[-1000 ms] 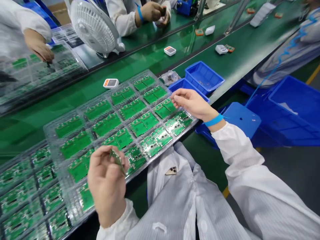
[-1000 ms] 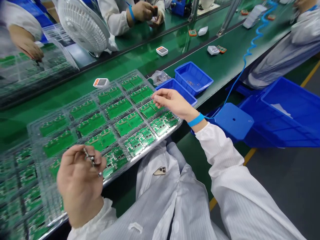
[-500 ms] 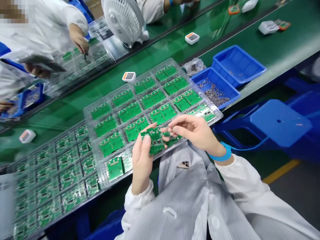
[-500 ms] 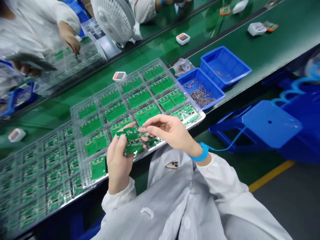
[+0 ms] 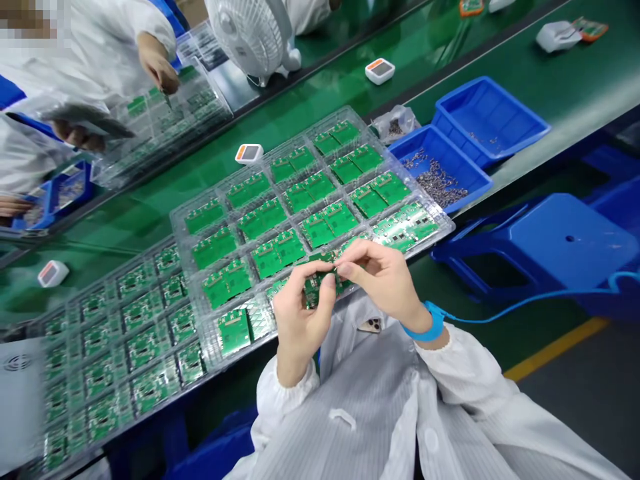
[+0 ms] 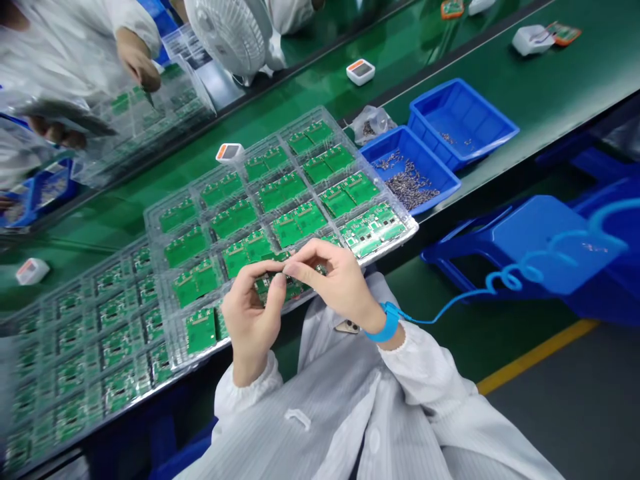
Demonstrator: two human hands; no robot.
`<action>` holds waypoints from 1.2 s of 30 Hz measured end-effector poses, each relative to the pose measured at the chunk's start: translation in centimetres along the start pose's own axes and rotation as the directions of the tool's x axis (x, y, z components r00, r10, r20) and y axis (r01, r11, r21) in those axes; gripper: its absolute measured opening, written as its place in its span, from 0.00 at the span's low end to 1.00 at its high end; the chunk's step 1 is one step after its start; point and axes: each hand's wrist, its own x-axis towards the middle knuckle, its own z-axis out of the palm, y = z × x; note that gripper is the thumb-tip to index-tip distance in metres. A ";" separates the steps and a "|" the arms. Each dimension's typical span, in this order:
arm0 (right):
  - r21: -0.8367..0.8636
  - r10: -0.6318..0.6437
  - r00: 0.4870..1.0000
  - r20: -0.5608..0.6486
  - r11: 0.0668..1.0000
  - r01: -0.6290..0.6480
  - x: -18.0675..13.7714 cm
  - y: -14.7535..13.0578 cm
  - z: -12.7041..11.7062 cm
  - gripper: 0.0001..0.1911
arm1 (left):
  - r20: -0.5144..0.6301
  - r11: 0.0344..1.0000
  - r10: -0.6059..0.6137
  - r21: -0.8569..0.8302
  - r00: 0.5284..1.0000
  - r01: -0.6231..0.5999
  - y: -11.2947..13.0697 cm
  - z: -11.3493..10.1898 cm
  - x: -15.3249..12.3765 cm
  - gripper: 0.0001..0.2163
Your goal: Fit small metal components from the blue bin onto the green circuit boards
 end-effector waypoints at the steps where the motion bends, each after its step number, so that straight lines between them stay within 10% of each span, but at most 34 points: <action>1: -0.033 -0.020 1.000 -0.007 0.999 0.020 -0.1 0.1 0.1 0.17 | 0.000 1.000 0.007 0.007 1.000 -0.007 0.1 0.0 0.0 0.05; 18: -0.538 -0.301 0.860 0.411 0.681 0.496 0.2 -2.3 -3.2 0.04 | 0.150 0.981 0.167 0.070 0.974 -0.179 -0.7 -0.6 0.1 0.04; 25: -0.428 -0.282 0.955 0.095 0.855 0.295 0.2 -0.9 -2.3 0.09 | 0.048 0.997 0.070 0.038 0.996 -0.072 -0.8 0.6 -0.8 0.28; 36: -0.375 -0.211 0.977 -0.026 0.908 0.186 0.2 -0.6 -2.0 0.11 | 0.142 0.995 0.101 -0.029 0.985 -0.098 0.1 0.8 -0.7 0.23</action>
